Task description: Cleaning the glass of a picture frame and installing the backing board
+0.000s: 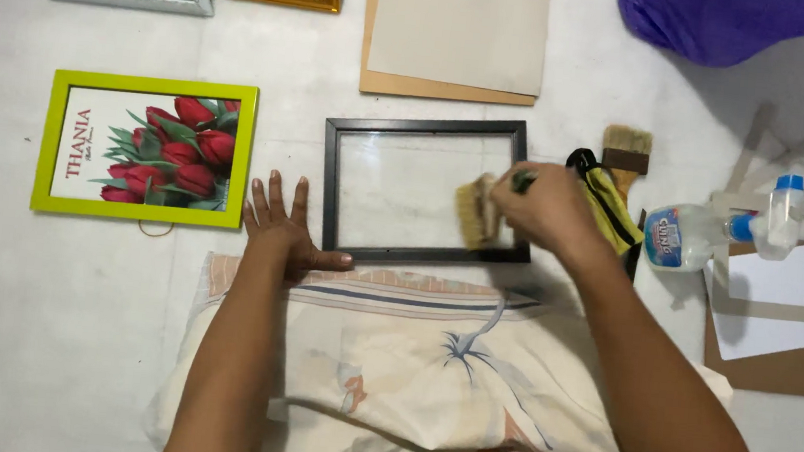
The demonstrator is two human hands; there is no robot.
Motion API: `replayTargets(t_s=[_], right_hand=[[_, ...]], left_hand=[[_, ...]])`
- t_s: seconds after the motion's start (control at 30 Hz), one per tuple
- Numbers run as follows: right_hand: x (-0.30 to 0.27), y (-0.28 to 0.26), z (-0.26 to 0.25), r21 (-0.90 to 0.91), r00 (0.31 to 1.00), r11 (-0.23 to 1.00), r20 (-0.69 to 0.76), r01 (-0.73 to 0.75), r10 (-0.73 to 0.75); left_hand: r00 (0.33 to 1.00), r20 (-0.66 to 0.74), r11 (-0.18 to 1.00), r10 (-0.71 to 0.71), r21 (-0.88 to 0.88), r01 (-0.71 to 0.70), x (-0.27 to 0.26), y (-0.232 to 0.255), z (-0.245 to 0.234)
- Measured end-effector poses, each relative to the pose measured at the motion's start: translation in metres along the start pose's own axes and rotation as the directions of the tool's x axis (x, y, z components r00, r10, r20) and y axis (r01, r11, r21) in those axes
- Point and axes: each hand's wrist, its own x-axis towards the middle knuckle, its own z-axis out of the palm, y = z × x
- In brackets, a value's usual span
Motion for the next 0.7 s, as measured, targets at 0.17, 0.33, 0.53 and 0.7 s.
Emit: replayTargets(t_s=[0.17,0.33,0.53,0.7], right_hand=[[-0.004,-0.002,-0.020,-0.142,0.976,0.990,-0.215,-0.016,-0.015],[-0.025,-0.047,0.008,0.172,0.995,0.983,0.066,0.065,-0.078],[-0.013,-0.022,-0.035,-0.133,0.989,0.980,-0.035,-0.148,0.145],[-0.021,-0.012,-0.060,-0.064,0.996,0.995,0.041,-0.070,0.073]], left_hand=[[1.000,0.015,1.000,0.000,-0.027,0.001,-0.007,0.001,-0.005],[1.000,-0.008,0.999,-0.012,0.046,0.013,0.011,-0.002,0.008],[1.000,0.024,1.000,-0.007,0.023,0.007,0.009,0.000,0.003],[1.000,0.002,0.999,-0.011,0.031,0.011,0.010,-0.002,0.006]])
